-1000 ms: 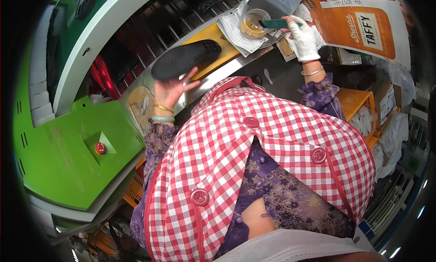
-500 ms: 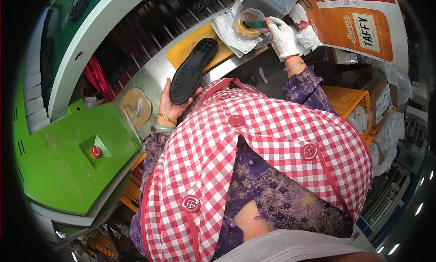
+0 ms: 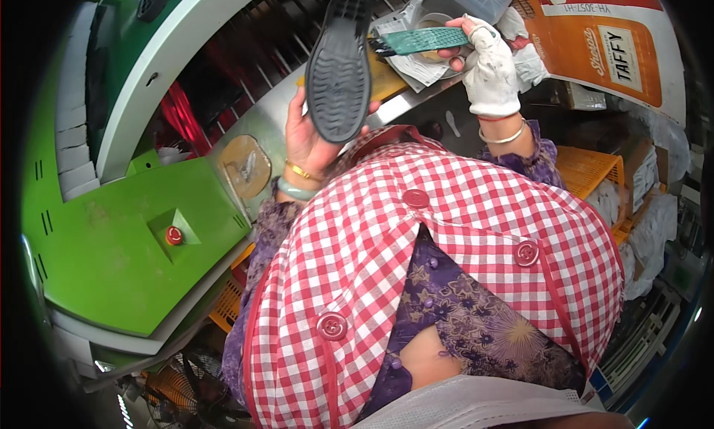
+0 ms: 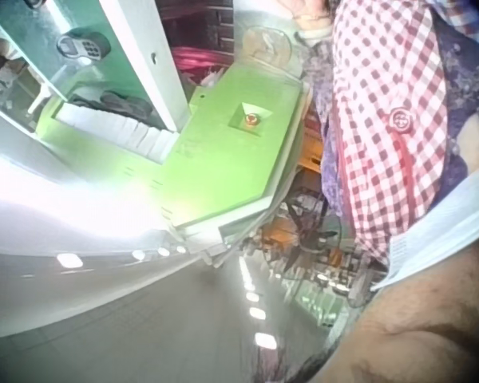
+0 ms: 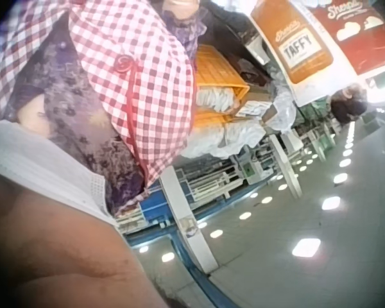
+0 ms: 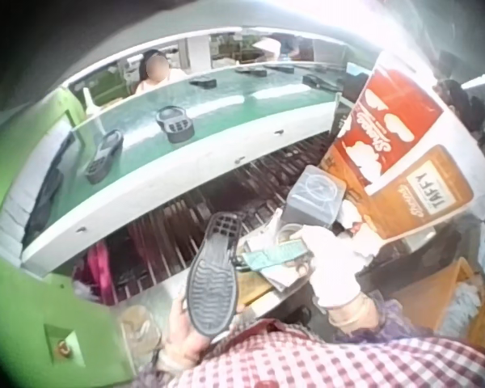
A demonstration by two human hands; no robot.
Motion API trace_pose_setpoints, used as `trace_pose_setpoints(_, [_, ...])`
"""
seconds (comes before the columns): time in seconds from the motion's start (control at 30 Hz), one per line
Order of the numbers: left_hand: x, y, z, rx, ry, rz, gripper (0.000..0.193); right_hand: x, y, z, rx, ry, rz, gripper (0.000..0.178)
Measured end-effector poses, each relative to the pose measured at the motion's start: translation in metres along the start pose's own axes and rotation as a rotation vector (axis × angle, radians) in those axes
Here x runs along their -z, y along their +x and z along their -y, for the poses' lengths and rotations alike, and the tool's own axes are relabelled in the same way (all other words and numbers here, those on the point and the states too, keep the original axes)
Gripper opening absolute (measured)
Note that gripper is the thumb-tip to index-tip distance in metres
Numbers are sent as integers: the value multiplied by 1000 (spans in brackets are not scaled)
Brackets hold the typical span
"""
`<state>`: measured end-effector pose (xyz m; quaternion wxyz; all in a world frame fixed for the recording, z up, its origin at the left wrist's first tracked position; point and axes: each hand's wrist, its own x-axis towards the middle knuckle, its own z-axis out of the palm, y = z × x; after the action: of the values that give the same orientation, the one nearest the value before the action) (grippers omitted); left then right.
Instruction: The recorder applies adhesive to the soles of shoes using a brush and then organizes boxes in a manufacturing environment.
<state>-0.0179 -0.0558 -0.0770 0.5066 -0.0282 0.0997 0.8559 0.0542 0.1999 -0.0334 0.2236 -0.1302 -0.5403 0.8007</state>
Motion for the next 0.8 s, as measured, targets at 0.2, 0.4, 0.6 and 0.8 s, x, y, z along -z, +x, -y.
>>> trace_pose_setpoints(0.2, [-31,30,8,26,-49,181,67,-59,-22,39,61,-74,-15,25])
trace_pose_setpoints(0.4, [-40,36,16,37,-46,221,74,-64,-28,39,54,-38,-34,25])
trace_pose_setpoints(0.6, [-44,34,23,9,43,169,74,-62,-29,34,91,-38,-53,25])
trace_pose_setpoints(0.8, [-49,32,27,-28,211,184,64,-58,-21,33,184,-81,-105,24])
